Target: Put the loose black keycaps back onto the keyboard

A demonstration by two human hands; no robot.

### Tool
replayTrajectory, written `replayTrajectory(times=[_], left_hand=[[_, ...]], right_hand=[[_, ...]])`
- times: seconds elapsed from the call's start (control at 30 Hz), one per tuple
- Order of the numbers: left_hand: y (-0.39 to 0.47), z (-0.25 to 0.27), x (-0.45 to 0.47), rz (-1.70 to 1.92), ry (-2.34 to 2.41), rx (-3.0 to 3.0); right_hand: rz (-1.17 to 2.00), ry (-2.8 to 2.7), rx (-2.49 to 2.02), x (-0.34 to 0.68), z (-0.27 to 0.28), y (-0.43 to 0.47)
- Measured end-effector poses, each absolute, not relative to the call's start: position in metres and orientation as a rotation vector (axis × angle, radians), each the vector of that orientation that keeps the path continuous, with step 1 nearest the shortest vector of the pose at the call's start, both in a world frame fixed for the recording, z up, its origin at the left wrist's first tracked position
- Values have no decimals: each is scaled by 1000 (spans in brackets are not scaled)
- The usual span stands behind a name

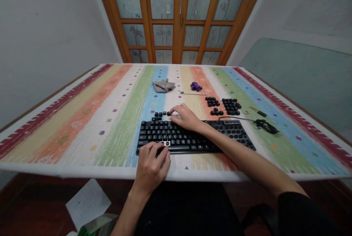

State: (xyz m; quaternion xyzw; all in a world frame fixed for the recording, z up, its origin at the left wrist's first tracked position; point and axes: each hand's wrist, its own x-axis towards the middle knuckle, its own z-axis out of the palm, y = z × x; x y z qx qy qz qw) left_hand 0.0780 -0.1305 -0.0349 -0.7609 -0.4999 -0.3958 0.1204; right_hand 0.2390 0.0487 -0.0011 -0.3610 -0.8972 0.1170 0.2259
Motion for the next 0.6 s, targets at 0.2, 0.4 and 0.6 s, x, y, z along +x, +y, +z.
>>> replayTrajectory(times=[0.2,0.4,0.6], left_hand=[[-131,-34,76,-1191,-1499,-2246],[-130,-33,73,-1237,-1542,-2196],[-129,-34,73,-1246,-1597,-2106]], right_hand=[[325,-2481,-1015,226,-10,72],[262,-2408,-942,228,5,55],[406,-2362,-639,241,24,-4]])
